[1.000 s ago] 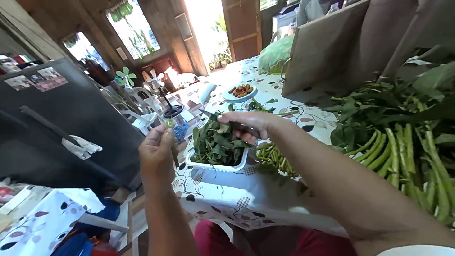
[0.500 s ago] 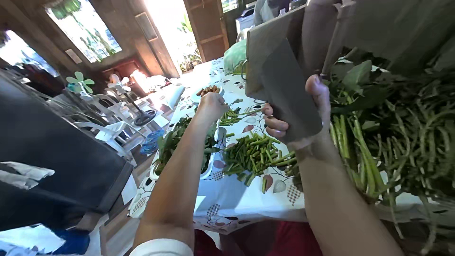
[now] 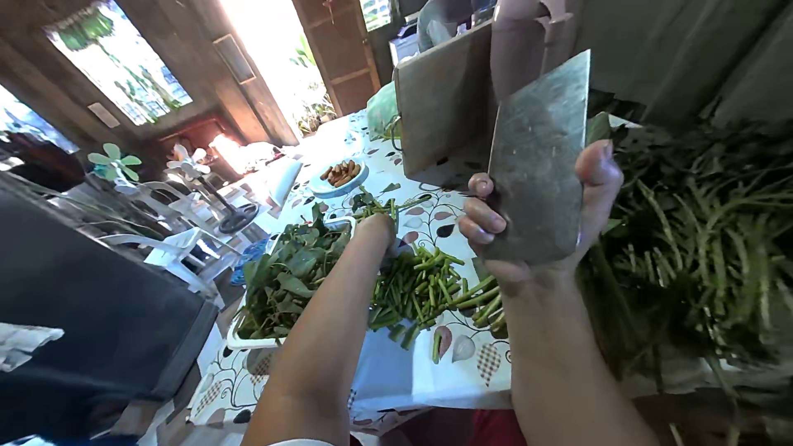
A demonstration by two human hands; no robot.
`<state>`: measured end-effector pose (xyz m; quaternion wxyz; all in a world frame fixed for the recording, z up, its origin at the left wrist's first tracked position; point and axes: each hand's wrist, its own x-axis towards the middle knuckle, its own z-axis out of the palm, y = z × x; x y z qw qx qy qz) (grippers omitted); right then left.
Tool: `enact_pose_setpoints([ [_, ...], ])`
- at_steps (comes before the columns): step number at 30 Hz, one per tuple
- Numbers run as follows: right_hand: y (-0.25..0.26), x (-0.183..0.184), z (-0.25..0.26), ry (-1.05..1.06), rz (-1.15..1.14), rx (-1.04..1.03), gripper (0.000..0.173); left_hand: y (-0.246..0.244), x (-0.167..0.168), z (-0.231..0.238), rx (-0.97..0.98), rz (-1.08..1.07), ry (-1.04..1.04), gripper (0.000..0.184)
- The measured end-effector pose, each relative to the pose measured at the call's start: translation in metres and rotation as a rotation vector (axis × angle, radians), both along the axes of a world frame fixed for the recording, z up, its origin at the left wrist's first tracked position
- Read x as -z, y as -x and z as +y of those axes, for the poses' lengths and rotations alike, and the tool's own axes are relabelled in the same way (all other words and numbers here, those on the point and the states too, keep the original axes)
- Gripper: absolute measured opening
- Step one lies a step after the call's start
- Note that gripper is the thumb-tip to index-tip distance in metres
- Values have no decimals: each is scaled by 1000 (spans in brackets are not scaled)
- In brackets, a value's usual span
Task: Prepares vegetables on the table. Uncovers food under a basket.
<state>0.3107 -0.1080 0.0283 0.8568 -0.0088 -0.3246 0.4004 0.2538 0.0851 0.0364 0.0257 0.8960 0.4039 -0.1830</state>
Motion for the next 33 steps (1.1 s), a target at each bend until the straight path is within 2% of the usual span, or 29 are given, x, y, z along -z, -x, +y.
enact_pose_setpoints([
  [3, 0, -2, -2, 0, 68, 24, 66, -5, 0, 2, 8, 83, 6, 23],
  [5, 0, -2, -4, -10, 83, 40, 70, -9, -5, 10, 47, 93, 112, 23],
  [8, -1, -1, -5, -58, 95, 37, 74, -16, -9, 19, -13, -103, 362, 34],
  [10, -1, 0, -4, -87, 112, 45, 72, -24, 2, 27, -2, -201, 305, 33],
  [14, -2, -1, -1, -103, 153, 111, 70, -26, 20, 51, 32, -142, 35, 28],
  [16, -1, -1, -1, -100, 144, 130, 72, -23, 21, 54, 36, -151, 33, 26],
  [19, 0, -1, -3, -100, 135, 139, 73, -16, 11, 26, 103, -228, 212, 29],
  [24, -2, -1, -1, -90, 154, 127, 73, -3, -11, -46, 403, 11, 194, 25],
  [26, -3, -1, -1, -56, 192, 141, 76, 9, -16, -52, 444, -15, 199, 33],
  [28, -4, 0, -1, -76, 195, 123, 78, 31, -21, -48, 464, -135, 182, 42],
  [33, -3, 0, -3, -143, 179, 75, 83, 124, -30, -13, 380, -362, -126, 37],
])
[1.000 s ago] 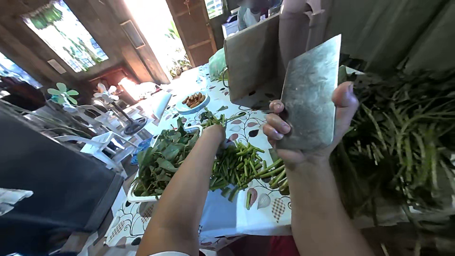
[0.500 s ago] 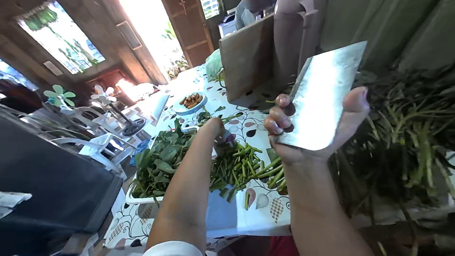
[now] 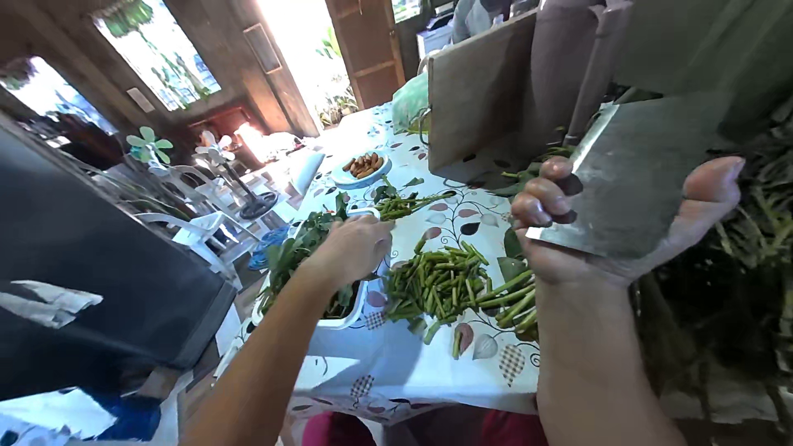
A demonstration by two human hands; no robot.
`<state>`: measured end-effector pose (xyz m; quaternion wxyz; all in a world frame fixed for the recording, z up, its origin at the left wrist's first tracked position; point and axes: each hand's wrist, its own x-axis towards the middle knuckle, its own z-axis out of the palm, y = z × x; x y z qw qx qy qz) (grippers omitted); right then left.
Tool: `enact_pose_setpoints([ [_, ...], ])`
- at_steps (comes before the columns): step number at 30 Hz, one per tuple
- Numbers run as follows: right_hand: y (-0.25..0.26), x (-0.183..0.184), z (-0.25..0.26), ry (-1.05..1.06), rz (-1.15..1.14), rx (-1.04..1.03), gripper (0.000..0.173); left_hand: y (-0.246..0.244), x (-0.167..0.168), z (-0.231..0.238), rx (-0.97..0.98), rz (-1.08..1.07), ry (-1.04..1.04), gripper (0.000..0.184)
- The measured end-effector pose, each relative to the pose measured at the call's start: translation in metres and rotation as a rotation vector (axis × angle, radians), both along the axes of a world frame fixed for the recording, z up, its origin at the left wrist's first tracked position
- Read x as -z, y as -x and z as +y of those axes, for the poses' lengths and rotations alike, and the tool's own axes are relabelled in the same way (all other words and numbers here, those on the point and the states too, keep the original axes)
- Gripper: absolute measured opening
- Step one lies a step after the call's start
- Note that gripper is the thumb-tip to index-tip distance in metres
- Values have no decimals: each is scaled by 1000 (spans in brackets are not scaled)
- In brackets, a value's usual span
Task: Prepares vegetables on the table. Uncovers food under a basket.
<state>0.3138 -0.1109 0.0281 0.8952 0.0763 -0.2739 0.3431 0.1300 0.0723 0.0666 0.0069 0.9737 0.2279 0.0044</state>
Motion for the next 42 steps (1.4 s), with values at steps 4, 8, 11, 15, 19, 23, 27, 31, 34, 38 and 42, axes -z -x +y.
enact_pose_setpoints([
  [4, 5, 0, -1, 4, -26, -7, 82, 62, 14, 40, -282, 35, -156, 58],
  [8, 5, 2, 2, 25, -57, -5, 75, 96, 26, 69, -393, -19, 36, 61],
  [11, 4, 3, 6, 86, -46, 25, 73, 112, 35, 83, -299, -103, 128, 50],
  [15, 4, 3, 9, 164, -41, 48, 76, 120, 40, 82, -247, -172, 138, 36],
  [19, 7, 2, 10, 167, -90, 31, 76, 107, 26, 78, -262, -100, 215, 46],
  [23, 9, 2, 11, 172, -91, 51, 74, 84, -13, 74, -265, -109, 260, 29],
  [27, 10, 1, 10, 163, -76, 68, 74, 29, -34, 49, -217, -101, 23, 24],
  [31, 7, 2, 13, 127, 22, 38, 77, -44, -8, 28, 60, 24, 52, 23],
  [34, 3, 3, 12, 99, 37, 9, 77, -91, 17, 15, 94, 246, 170, 33],
  [38, 0, 2, 7, 60, 75, 71, 75, -113, 36, 4, 13, 398, 225, 33],
  [42, -3, 2, 1, -13, 93, 77, 78, -111, 15, -13, 61, 484, 195, 37],
])
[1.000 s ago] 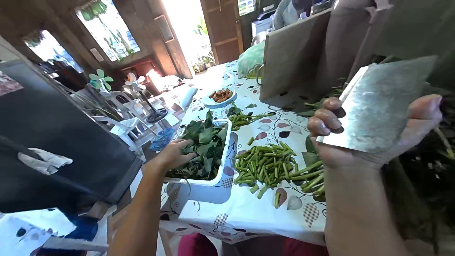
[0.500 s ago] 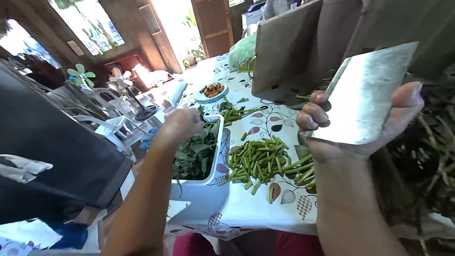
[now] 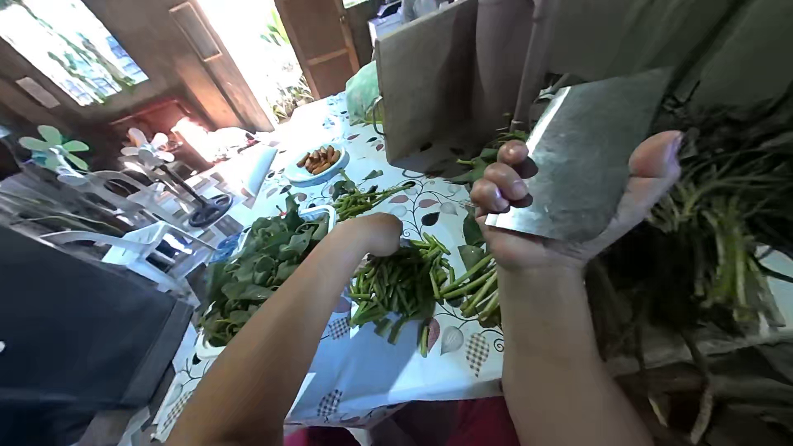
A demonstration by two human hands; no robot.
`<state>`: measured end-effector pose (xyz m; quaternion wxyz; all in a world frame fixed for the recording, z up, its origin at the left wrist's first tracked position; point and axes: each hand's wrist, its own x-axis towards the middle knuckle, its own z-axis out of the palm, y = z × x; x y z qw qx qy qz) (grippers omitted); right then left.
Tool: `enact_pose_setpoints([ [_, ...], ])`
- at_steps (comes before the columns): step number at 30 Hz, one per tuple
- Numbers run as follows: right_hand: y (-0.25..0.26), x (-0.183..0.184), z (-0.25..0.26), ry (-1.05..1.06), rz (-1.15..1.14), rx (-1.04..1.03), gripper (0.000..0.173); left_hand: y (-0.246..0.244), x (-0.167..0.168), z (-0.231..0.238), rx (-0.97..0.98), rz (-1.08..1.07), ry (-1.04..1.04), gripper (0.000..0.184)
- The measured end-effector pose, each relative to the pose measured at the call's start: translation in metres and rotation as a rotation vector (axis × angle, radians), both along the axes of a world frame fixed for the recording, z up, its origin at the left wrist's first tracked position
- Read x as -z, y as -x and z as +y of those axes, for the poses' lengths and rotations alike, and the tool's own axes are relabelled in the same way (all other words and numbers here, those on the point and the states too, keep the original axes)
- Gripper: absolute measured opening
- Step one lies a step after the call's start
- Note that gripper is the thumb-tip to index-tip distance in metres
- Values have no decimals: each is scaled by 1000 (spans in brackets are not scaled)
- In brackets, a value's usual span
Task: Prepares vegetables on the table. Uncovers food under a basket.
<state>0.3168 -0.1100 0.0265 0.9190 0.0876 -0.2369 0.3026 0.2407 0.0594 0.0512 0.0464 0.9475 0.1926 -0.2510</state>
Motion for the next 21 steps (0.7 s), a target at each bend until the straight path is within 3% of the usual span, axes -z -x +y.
enact_pose_setpoints([
  [3, 1, 0, -3, -31, -28, -33, 82, -8, 1, -6, 86, -89, 42, 40],
  [6, 0, 1, -3, -35, -43, -22, 79, -22, 60, 16, 436, -495, 85, 30],
  [7, -1, 0, -3, -22, -35, -16, 79, -24, 56, 1, 422, -397, 113, 29],
  [9, 1, -1, -3, 35, -34, -10, 77, -24, 27, -42, 273, -94, 117, 30],
  [12, 3, 1, -3, 113, -68, -13, 79, 4, 14, -48, 203, -161, 169, 41],
  [15, 1, 1, 1, 104, -7, -64, 85, 44, -9, -14, 108, -378, 175, 45],
  [17, 0, 3, 2, 85, -21, -76, 85, 77, -21, 23, -5, -503, 63, 43],
  [21, 3, 0, 2, 146, -85, -27, 82, 132, -30, 86, -405, -430, -181, 63],
])
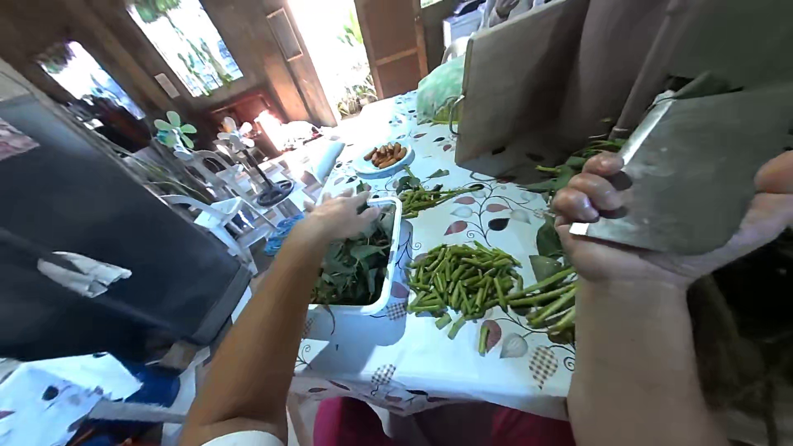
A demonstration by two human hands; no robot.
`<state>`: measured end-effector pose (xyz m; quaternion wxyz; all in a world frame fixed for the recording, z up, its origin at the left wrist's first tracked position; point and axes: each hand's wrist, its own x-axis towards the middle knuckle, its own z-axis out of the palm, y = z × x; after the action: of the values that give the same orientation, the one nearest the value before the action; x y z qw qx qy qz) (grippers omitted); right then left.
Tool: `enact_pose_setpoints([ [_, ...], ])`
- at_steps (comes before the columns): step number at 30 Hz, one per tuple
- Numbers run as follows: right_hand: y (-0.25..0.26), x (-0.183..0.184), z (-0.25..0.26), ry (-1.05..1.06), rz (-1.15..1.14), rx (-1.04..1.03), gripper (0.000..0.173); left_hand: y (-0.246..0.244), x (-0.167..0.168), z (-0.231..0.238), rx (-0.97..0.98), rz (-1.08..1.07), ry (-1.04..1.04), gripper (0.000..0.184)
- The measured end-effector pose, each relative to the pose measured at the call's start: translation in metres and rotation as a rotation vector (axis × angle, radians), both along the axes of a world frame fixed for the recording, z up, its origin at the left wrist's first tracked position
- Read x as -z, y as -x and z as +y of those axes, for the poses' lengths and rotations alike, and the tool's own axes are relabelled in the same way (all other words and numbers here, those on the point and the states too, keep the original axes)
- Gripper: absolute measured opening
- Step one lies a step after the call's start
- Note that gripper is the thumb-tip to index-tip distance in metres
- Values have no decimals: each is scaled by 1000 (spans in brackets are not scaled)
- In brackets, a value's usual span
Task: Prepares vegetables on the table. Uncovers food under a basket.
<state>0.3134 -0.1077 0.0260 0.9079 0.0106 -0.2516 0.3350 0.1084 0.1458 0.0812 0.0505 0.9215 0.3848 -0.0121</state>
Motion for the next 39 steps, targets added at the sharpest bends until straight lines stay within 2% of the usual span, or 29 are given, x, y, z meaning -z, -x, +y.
enact_pose_setpoints([
  [3, 2, 0, 3, 16, -18, 8, 81, 18, 11, 33, -99, -60, 64, 79],
  [6, 2, 1, 6, 46, -11, 28, 79, 15, 34, 38, -29, -101, 226, 73],
  [8, 0, 3, 7, 59, 1, 36, 78, 6, 43, 31, 4, 13, 282, 68],
  [11, -1, 3, 8, 88, 40, 56, 77, 2, 34, 26, 56, 89, 331, 59],
  [15, 2, 4, 8, 62, 23, 21, 80, 6, 11, 40, 80, -27, 365, 49],
  [21, 1, 6, 9, 38, -19, 30, 77, -7, -9, 55, -37, -216, 362, 37],
  [24, 0, 7, 9, -3, -18, 2, 72, -14, -15, 74, -45, -265, 256, 36],
  [27, 2, 8, 7, -39, 6, -41, 72, -20, -15, 97, -40, -177, 105, 41],
  [29, 4, 9, 7, -50, -2, -51, 74, -24, 2, 117, -46, -96, 83, 48],
  [31, 4, 9, 7, -43, -34, -31, 71, -26, 19, 125, -27, 22, 125, 53],
  [33, 4, 8, 7, -33, -57, -8, 67, -29, 26, 119, -47, 152, 192, 45],
  [36, 7, 5, 4, -50, -54, -11, 65, -26, 19, 110, -64, 169, 310, 40],
  [39, 12, 3, 0, -52, -33, -39, 67, -12, 12, 113, -9, 191, 288, 39],
])
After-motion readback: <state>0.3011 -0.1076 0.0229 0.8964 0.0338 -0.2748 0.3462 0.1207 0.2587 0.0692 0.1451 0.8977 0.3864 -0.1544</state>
